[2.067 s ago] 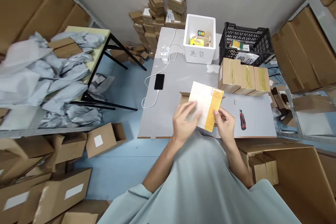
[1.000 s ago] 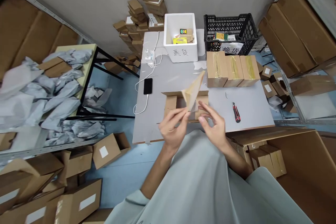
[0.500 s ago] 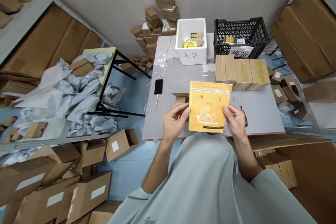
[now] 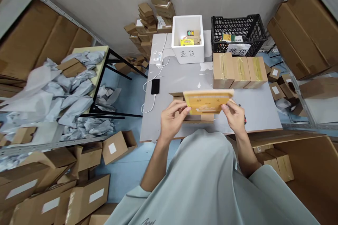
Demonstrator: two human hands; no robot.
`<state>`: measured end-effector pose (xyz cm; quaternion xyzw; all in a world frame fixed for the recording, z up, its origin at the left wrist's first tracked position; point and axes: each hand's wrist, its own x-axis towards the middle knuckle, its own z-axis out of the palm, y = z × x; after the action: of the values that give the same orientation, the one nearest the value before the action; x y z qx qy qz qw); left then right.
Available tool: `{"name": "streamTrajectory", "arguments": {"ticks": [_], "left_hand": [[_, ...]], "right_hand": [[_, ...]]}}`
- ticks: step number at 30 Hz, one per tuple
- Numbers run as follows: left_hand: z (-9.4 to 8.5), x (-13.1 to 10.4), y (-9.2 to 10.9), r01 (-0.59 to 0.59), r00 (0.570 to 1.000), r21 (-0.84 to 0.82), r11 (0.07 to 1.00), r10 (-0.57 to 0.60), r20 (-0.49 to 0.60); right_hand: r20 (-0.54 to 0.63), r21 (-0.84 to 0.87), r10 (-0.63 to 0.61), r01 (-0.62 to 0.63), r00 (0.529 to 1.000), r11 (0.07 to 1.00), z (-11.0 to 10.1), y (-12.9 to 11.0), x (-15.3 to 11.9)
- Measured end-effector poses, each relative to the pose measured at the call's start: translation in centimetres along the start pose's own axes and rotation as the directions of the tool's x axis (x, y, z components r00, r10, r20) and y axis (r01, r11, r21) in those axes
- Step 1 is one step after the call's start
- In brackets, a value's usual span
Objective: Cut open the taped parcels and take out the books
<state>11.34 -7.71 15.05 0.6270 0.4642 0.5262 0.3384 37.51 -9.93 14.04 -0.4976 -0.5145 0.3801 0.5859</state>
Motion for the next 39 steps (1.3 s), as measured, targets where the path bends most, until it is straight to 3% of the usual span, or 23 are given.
{"name": "streamTrajectory", "arguments": {"ticks": [4, 9, 15, 18, 21, 24, 31, 39], "left_hand": [[-0.3, 0.3, -0.3, -0.172, 0.984, 0.109, 0.979, 0.176, -0.025], [-0.5, 0.5, -0.2, -0.296, 0.951, 0.152, 0.943, 0.306, -0.047], [-0.3, 0.2, 0.1, -0.183, 0.982, 0.165, 0.969, 0.187, -0.010], [-0.1, -0.1, -0.2, -0.084, 0.995, 0.099, 0.992, 0.089, -0.053], [-0.1, -0.3, -0.5, 0.020, 1.000, 0.049, 0.999, -0.021, 0.021], [-0.4, -0.4, -0.6, 0.022, 0.996, 0.040, 0.999, -0.025, 0.090], [-1.1, -0.3, -0.6, -0.044, 0.995, 0.000, 0.999, 0.044, 0.093], [-0.3, -0.3, -0.3, 0.164, 0.986, -0.031, 0.986, -0.163, 0.025]], "right_hand": [[0.023, -0.157, -0.135, 0.137, 0.991, 0.978, -1.2, 0.3, 0.1], [0.069, -0.191, -0.163, 0.173, 0.984, 0.966, -1.8, 0.6, -0.2], [0.054, -0.214, -0.156, 0.164, 0.986, 0.963, -1.8, 0.4, -0.2], [-0.045, -0.170, -0.085, 0.077, 0.995, 0.982, -1.6, 0.7, -0.2], [-0.100, -0.128, -0.021, 0.008, 0.995, 0.992, -1.4, 1.0, -0.3], [-0.049, -0.161, -0.020, 0.012, 0.999, 0.987, -1.7, 0.8, -0.3], [0.077, -0.202, 0.007, 0.009, 0.997, 0.979, -2.9, 0.5, -0.2], [0.094, -0.085, 0.238, -0.231, 0.967, 0.969, -1.8, 0.0, -0.1]]}}
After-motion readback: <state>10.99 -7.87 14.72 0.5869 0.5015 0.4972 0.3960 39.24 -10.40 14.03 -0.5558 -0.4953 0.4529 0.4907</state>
